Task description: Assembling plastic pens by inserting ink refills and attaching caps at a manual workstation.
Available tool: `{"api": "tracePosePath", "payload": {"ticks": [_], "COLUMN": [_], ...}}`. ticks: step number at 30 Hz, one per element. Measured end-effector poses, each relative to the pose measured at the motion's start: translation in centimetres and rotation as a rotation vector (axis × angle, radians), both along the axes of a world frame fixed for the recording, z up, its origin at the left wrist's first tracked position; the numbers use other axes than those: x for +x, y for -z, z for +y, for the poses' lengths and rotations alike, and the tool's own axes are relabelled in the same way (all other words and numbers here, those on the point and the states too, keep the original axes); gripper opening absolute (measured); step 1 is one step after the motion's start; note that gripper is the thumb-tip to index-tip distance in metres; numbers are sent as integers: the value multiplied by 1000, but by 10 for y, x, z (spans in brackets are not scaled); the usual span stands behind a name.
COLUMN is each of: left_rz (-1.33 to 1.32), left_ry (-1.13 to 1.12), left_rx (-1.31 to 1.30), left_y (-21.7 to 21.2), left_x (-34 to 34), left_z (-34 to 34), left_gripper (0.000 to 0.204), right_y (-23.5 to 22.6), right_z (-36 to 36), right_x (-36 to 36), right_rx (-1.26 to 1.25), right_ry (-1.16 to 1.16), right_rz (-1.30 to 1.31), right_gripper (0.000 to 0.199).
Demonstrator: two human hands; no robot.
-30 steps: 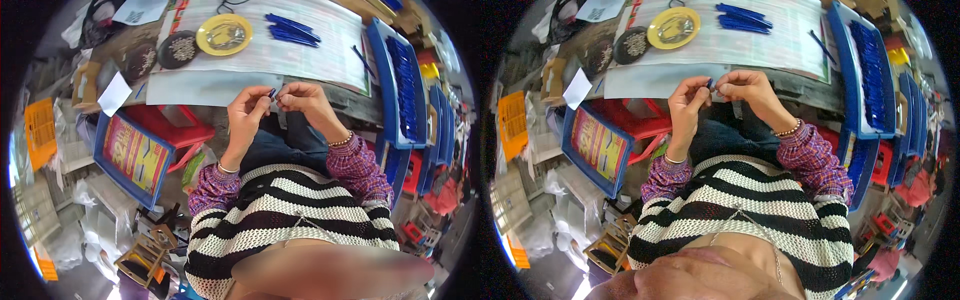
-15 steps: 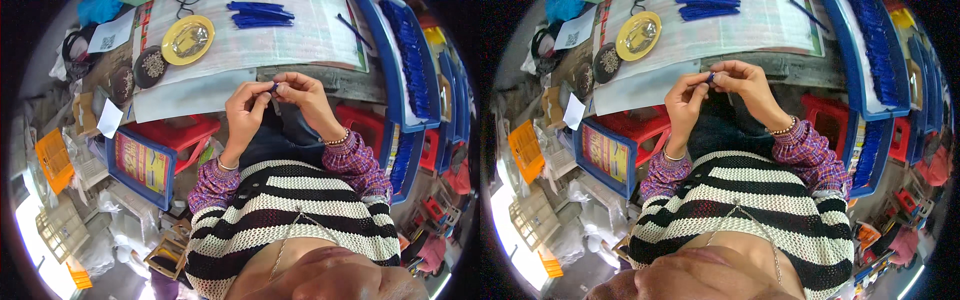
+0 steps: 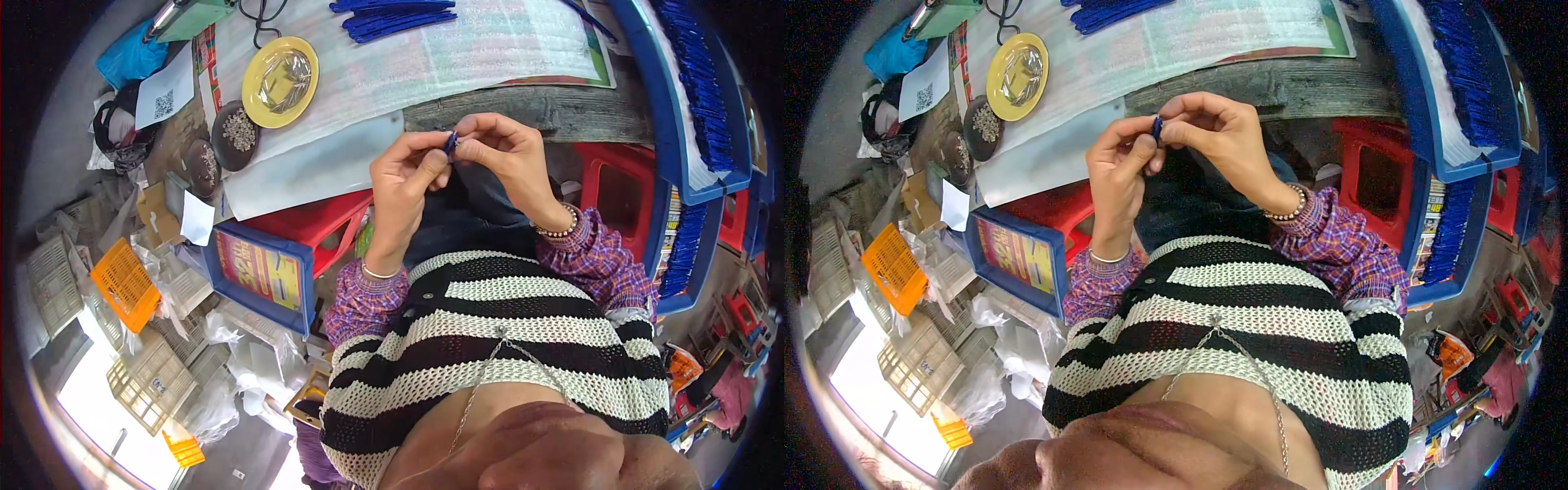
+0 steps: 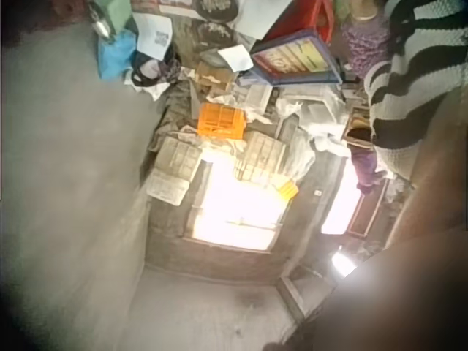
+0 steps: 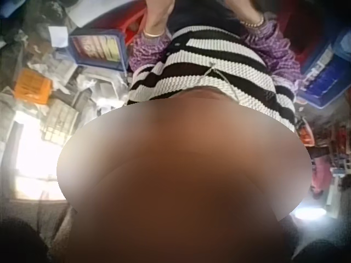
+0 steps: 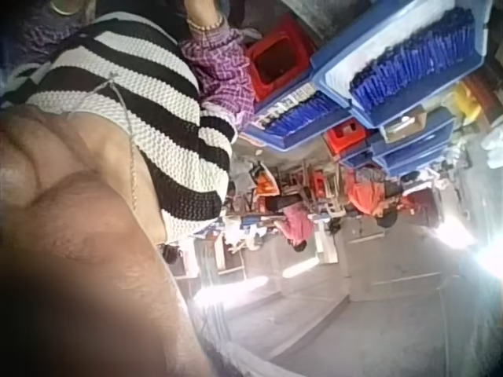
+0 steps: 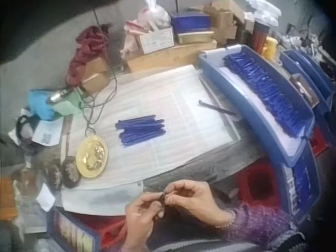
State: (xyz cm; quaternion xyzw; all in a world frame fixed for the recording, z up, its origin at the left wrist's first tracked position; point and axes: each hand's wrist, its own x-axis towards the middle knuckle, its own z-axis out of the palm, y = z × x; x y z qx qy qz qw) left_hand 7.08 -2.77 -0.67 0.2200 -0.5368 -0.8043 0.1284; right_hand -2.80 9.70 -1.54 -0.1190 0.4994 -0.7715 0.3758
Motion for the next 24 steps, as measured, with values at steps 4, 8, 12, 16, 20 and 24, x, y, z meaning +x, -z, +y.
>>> {"api": "tracePosePath", "payload": {"ticks": [4,8,12,16,20,24], "left_rz": [33,103,94,86,76,75], "left_ry": [-23,-42,-62,-60,-55,-55], "left_rx": [-41,-181,-279,-274,-220,-232], "left_y": [2,3,2,3,4,4], "left_x": [-1,-3,-5,-6,-7,-6], "left_z": [6,8,11,8,6,6], "left_gripper": [17,16,16,16,16,16], "right_y": [2,-1,-1,-2,-1,-1], "right_z": [2,3,6,5,4,4], "right_x": [1,0,-4,-5,-6,-5], "right_rx": [-14,-32,-21,-28,-27,-25], "right_ry": [25,21,-17,-21,-9,-8], "right_rz": [13,10,3,-35,-23,-19], "right_gripper": [18,17,18,17,17,18]}}
